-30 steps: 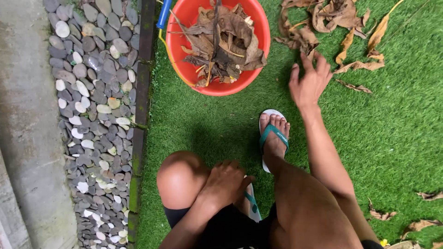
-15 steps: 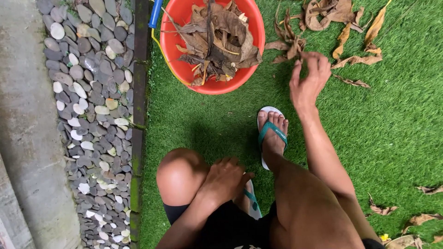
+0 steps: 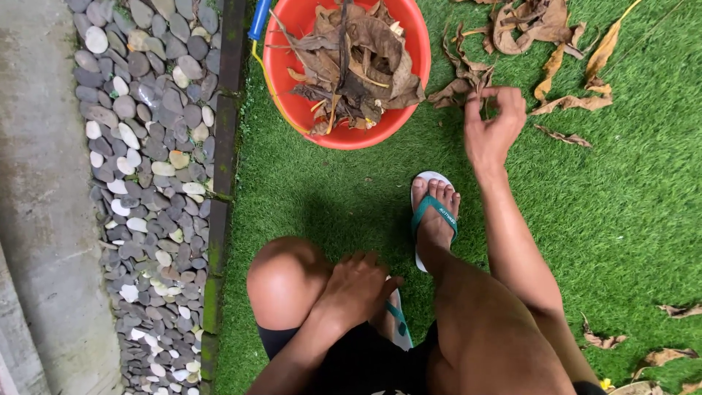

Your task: The person kneels on artificial turf and repeatedly picks up dry leaves and small flowers by hand, placing them into a red bucket. The person moves slightly to reach different areas of the turf while continuing to collect debris.

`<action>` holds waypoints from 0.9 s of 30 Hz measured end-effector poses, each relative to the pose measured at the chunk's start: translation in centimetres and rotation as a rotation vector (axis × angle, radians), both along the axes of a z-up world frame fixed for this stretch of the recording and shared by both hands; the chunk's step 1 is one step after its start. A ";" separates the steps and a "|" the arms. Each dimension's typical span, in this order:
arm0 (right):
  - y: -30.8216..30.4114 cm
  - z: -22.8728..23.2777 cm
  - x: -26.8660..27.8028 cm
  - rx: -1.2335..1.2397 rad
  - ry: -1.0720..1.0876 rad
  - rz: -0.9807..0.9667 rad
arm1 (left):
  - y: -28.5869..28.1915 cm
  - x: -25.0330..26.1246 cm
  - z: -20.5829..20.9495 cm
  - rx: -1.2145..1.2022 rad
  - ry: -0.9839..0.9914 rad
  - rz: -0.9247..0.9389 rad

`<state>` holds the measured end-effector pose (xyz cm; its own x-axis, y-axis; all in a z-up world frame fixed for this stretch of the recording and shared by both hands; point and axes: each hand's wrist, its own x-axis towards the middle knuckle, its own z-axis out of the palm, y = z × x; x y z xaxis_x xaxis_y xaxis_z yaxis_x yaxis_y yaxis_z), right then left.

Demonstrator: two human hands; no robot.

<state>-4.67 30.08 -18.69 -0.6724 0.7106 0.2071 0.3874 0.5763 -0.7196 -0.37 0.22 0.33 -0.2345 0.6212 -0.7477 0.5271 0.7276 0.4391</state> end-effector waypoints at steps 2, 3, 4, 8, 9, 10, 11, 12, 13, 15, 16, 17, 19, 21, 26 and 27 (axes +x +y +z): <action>-0.3 1.8 -0.3 -0.076 0.172 0.087 | -0.1 0.2 -0.1 0.003 0.019 0.010; -0.5 3.4 -0.6 -0.076 0.173 0.090 | -0.1 0.0 0.1 0.003 0.021 0.013; -0.7 4.9 -0.9 0.028 0.223 0.120 | 0.0 -0.1 0.3 -0.016 -0.007 0.004; -2.6 13.9 -5.2 0.322 0.465 0.325 | 0.0 -0.2 0.4 -0.052 -0.026 0.015; -3.5 14.1 -6.3 0.321 0.468 0.328 | 0.0 -0.2 0.4 -0.052 -0.024 0.019; -4.4 14.3 -7.4 0.314 0.551 0.379 | -0.1 -0.2 0.3 -0.057 -0.029 0.024; -5.3 14.5 -8.5 0.304 0.635 0.431 | -0.1 -0.2 0.3 -0.064 -0.035 0.031; -6.4 14.3 -9.0 0.300 0.638 0.435 | -0.3 -0.1 0.3 -0.066 -0.033 0.037; -7.4 14.1 -9.5 0.185 0.526 0.544 | -0.4 0.0 0.2 -0.050 -0.015 0.046; -8.4 12.2 -9.7 0.068 0.412 0.654 | -0.8 0.2 0.0 -0.038 0.003 0.058; -8.3 10.6 -9.4 0.213 0.269 0.716 | -1.0 0.4 0.0 -0.004 0.031 0.067; -8.2 9.0 -9.1 0.360 0.122 0.770 | -1.1 0.5 -0.1 0.031 0.058 0.073; -8.2 9.8 -8.5 0.315 0.195 0.712 | -1.7 0.7 -0.4 0.051 0.072 0.084; -7.7 10.9 -8.1 0.275 0.266 0.652 | -1.7 0.8 -0.5 0.074 0.084 0.095; -5.4 11.0 -5.7 0.156 0.379 0.450 | -1.1 0.5 0.3 0.025 0.060 0.055; -4.4 9.2 -5.3 0.158 0.383 0.450 | -1.0 0.4 0.2 0.026 0.065 0.055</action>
<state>-9.94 25.67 -9.49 -0.7561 0.3152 0.5735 -0.1885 0.7344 -0.6521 0.03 -0.76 0.57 -0.3159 0.6249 -0.7139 0.5146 0.7450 0.4245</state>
